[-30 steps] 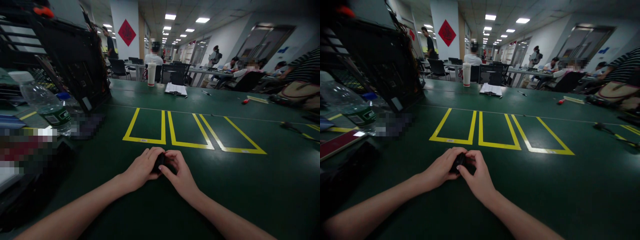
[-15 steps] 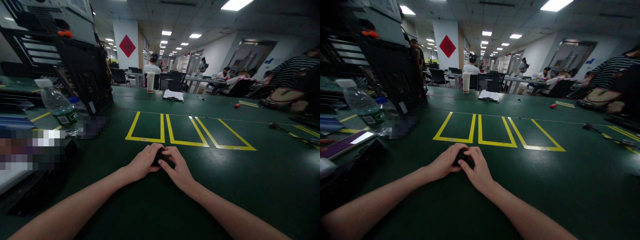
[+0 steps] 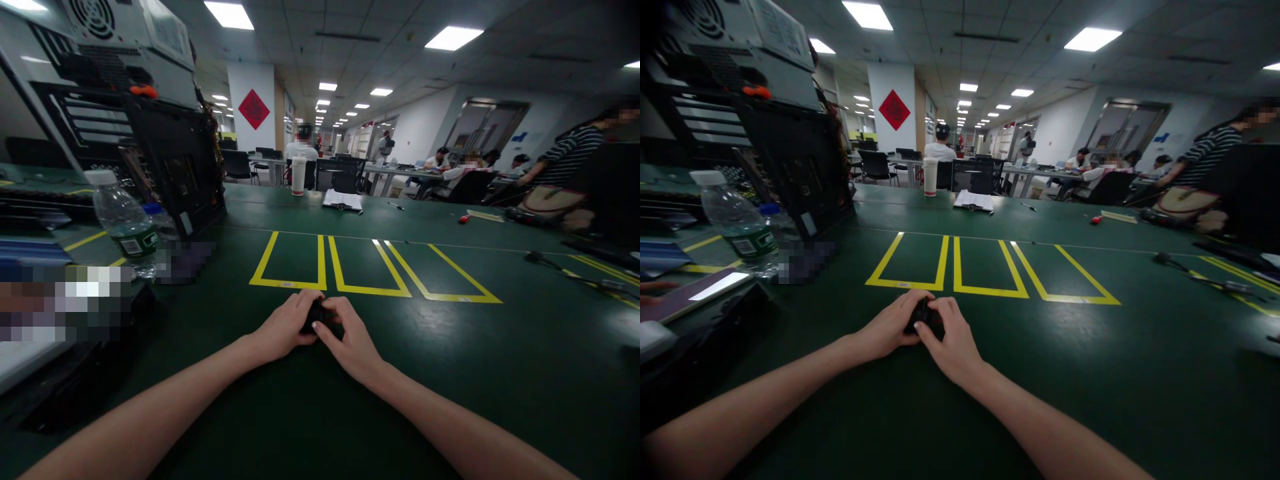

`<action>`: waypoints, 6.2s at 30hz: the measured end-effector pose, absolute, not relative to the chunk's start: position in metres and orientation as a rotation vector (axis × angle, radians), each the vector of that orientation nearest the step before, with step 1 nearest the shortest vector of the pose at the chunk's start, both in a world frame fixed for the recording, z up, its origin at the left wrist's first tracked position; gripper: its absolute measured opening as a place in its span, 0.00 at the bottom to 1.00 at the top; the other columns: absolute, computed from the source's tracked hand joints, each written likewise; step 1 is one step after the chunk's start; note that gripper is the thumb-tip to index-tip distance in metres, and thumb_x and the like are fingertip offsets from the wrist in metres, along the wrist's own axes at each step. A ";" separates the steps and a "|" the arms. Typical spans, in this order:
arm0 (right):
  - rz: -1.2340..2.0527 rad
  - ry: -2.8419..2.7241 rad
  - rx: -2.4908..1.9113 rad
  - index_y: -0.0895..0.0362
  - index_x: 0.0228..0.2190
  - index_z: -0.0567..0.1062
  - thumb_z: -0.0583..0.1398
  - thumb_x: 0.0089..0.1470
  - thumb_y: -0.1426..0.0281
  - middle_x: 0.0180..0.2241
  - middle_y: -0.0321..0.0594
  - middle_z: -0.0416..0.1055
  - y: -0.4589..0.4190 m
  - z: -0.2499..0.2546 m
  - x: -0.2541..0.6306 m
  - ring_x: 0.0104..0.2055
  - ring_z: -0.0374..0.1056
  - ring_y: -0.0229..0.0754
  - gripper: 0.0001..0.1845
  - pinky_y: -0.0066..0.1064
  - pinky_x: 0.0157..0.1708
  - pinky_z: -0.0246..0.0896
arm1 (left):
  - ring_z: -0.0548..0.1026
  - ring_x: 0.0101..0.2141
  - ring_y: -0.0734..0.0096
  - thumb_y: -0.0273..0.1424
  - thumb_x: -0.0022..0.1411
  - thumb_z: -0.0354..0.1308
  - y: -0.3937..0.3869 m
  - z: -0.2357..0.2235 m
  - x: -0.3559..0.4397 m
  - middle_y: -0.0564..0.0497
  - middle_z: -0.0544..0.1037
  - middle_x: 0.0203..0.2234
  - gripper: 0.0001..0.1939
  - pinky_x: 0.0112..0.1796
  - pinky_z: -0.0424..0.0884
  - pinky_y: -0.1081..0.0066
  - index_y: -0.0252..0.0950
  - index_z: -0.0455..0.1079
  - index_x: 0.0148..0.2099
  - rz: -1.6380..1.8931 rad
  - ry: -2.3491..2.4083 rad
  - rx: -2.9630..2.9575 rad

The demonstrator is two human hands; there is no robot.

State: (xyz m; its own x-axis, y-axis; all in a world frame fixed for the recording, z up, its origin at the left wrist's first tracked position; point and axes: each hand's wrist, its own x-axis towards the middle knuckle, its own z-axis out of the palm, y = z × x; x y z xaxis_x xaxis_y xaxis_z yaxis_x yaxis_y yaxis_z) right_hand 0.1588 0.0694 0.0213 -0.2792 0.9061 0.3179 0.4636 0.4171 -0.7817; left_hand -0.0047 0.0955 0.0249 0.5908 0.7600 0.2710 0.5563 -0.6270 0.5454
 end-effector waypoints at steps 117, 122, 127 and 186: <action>0.857 -1.793 -1.112 0.53 0.38 0.65 0.55 0.50 0.69 0.39 0.38 0.64 0.069 0.020 0.161 0.42 0.63 0.41 0.11 0.37 0.42 0.62 | 0.65 0.45 0.62 0.26 0.49 0.60 0.096 0.026 -0.005 0.49 0.63 0.47 0.30 0.43 0.65 0.60 0.43 0.51 0.53 0.676 1.038 2.363; 0.859 -1.754 -1.095 0.54 0.38 0.64 0.55 0.50 0.70 0.40 0.39 0.63 0.073 0.017 0.161 0.43 0.62 0.41 0.11 0.37 0.44 0.61 | 0.66 0.45 0.61 0.27 0.50 0.60 0.095 0.028 -0.005 0.49 0.63 0.46 0.29 0.43 0.66 0.59 0.42 0.52 0.52 0.679 1.033 2.362; 1.054 -1.692 -1.174 0.55 0.41 0.63 0.55 0.50 0.66 0.41 0.39 0.65 0.074 0.019 0.161 0.43 0.64 0.41 0.15 0.38 0.44 0.62 | 0.66 0.45 0.60 0.27 0.50 0.60 0.095 0.028 -0.004 0.49 0.63 0.46 0.29 0.43 0.66 0.58 0.42 0.52 0.52 0.680 1.045 2.361; 0.797 -1.824 -1.115 0.52 0.39 0.65 0.54 0.51 0.70 0.42 0.39 0.62 0.068 0.023 0.159 0.43 0.62 0.42 0.11 0.36 0.41 0.63 | 0.65 0.45 0.63 0.27 0.52 0.58 0.091 0.038 -0.007 0.48 0.63 0.47 0.28 0.44 0.65 0.61 0.41 0.51 0.53 0.635 1.010 2.367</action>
State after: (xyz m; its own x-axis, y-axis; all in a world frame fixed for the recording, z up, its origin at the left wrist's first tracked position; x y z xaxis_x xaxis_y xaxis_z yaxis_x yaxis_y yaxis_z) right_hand 0.1595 0.0679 0.0233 -0.2579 0.9104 0.3237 0.3813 0.4037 -0.8317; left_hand -0.0066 0.0911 0.0377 0.6186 0.7535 0.2226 0.5277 -0.6083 0.5929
